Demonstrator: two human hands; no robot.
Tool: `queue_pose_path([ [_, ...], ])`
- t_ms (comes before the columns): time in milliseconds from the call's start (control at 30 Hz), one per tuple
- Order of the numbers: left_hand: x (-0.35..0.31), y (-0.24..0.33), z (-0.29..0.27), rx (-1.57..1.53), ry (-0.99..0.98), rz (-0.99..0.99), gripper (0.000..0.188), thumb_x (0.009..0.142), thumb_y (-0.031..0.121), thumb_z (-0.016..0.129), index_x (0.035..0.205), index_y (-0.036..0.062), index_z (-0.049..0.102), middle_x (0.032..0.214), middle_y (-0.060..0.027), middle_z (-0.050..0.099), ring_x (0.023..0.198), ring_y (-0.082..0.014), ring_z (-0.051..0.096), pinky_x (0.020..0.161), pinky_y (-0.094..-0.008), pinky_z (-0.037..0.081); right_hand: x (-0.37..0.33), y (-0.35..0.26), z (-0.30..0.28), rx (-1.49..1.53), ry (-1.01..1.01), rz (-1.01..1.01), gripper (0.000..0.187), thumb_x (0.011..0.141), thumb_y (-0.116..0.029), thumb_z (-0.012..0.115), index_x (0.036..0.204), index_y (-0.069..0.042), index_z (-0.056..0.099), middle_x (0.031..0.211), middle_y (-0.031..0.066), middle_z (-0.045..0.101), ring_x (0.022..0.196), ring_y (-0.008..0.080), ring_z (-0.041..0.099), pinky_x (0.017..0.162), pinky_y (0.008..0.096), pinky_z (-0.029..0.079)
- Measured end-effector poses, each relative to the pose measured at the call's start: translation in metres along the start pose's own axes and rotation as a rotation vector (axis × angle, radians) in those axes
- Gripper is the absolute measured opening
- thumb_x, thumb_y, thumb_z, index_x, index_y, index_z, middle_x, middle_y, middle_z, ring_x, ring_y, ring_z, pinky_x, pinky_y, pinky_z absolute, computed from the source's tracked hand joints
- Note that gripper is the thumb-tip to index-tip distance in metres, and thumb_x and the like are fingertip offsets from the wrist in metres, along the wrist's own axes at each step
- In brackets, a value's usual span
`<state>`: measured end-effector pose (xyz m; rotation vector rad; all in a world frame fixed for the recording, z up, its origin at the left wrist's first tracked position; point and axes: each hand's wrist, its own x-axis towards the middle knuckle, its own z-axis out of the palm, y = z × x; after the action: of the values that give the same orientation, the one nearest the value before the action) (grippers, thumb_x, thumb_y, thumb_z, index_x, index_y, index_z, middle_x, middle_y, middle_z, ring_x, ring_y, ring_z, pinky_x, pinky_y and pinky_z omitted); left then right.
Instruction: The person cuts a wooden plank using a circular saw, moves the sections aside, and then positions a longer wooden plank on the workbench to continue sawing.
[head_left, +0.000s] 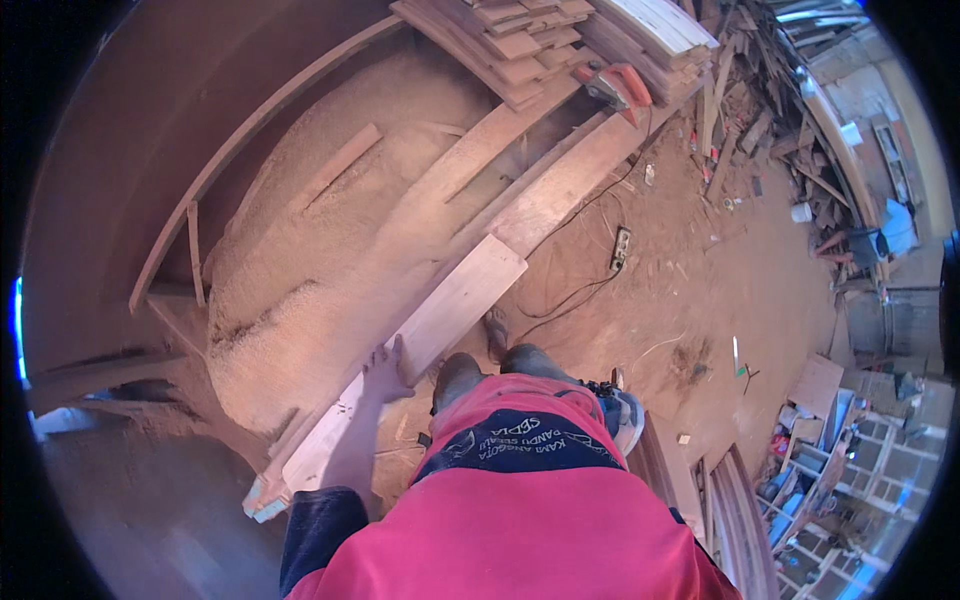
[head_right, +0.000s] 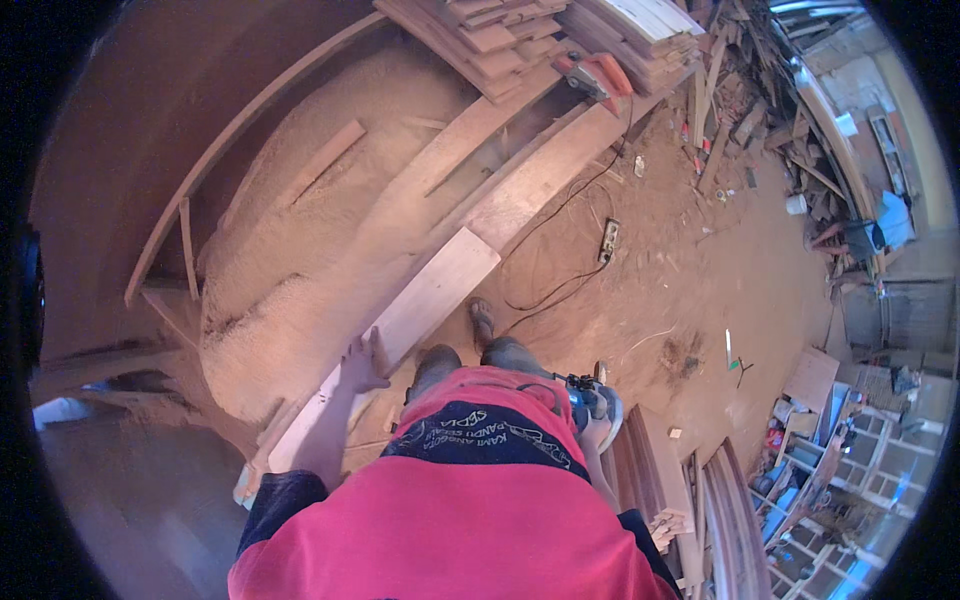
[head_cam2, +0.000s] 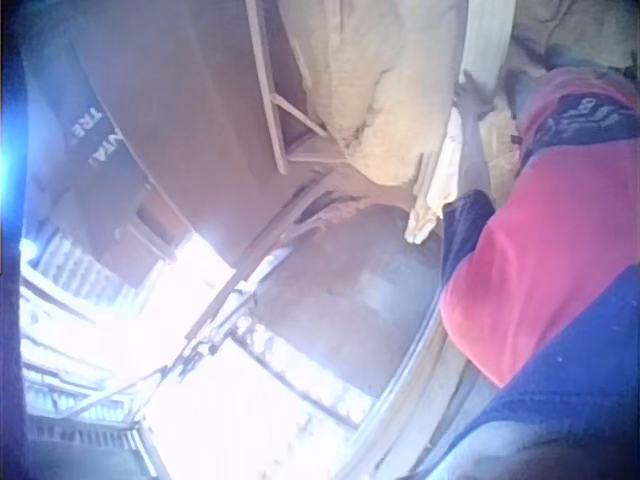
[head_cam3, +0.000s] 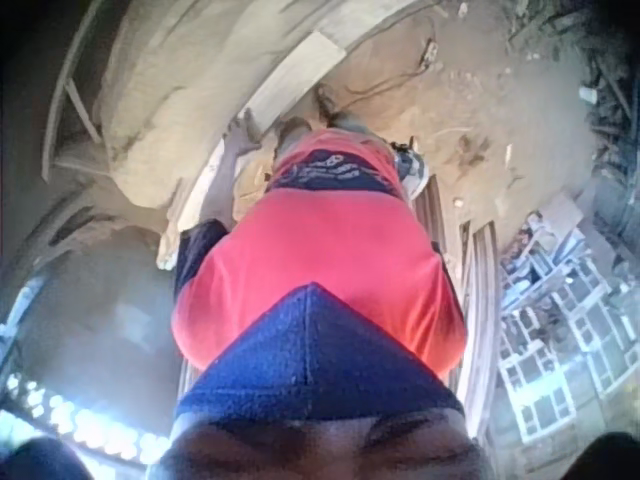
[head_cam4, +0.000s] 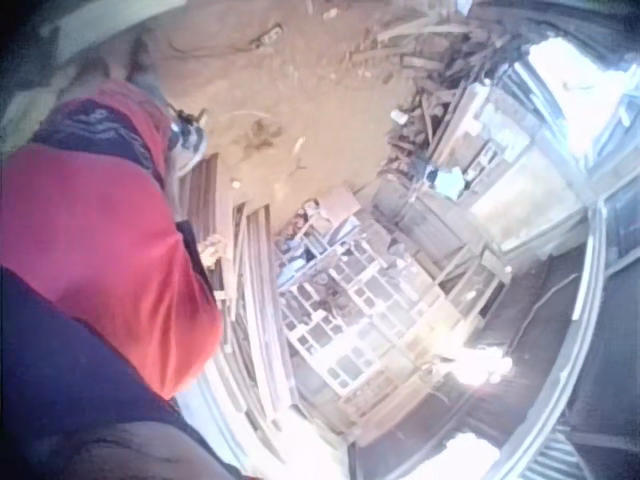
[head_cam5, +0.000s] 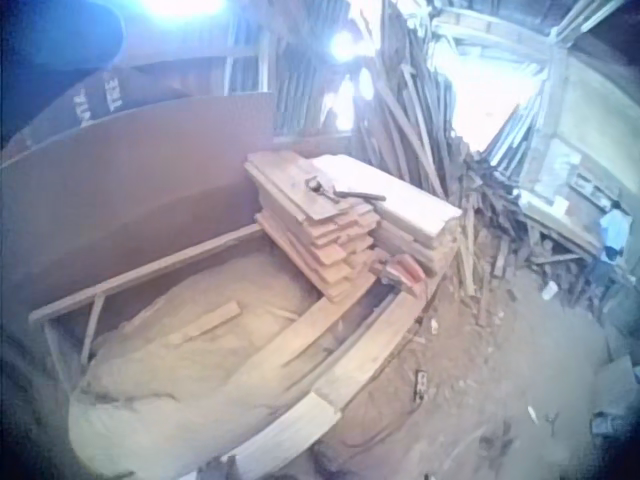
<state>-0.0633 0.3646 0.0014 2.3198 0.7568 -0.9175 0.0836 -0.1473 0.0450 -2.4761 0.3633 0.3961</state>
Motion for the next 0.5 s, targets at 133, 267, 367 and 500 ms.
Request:
queue_pose_path([
  [133,0.033,-0.048,-0.041,-0.408,-0.063,0.26,0.11,0.063,0.03,0.086,0.155,0.0063,0.032,0.149,-0.0262,0.046,0.137,-0.0392,0.046,0.115,-0.0427,0.038,0.048,-0.038,-0.006,0.013,-0.051,-0.195,0.049,0.075,0.0,0.058,0.123,-0.009,0.066,0.129,0.0151,0.062,0.122,0.0285,0.057,0.107,0.0395,0.042],
  [267,0.02,0.017,-0.068,-0.364,0.383,0.036,0.079,0.072,0.031,0.081,0.14,0.0055,0.052,0.128,-0.022,0.063,0.119,-0.0377,0.061,0.104,-0.046,0.047,0.084,-0.068,-0.014,-0.001,-0.072,-0.406,0.05,0.073,0.0,0.058,0.122,-0.008,0.066,0.129,0.0151,0.061,0.122,0.029,0.057,0.107,0.0403,0.043],
  [367,0.043,0.006,-0.017,-0.23,0.763,0.104,0.045,0.086,0.024,0.066,0.128,0.0084,0.063,0.119,-0.0191,0.068,0.111,-0.0379,0.064,0.097,-0.0481,0.05,0.092,-0.092,-0.008,0.022,-0.12,-0.58,0.051,0.072,0.001,0.058,0.122,-0.006,0.065,0.129,0.0152,0.06,0.121,0.0294,0.057,0.106,0.041,0.043],
  [500,0.063,0.09,-0.047,-0.315,0.662,-0.032,0.034,0.085,0.014,0.062,0.118,0.0104,0.063,0.108,-0.0163,0.069,0.107,-0.0349,0.065,0.092,-0.0482,0.052,0.111,-0.104,-0.026,0.022,-0.097,-0.72,0.052,0.071,0.001,0.058,0.122,-0.004,0.064,0.129,0.0153,0.059,0.12,0.0299,0.057,0.106,0.0418,0.043],
])
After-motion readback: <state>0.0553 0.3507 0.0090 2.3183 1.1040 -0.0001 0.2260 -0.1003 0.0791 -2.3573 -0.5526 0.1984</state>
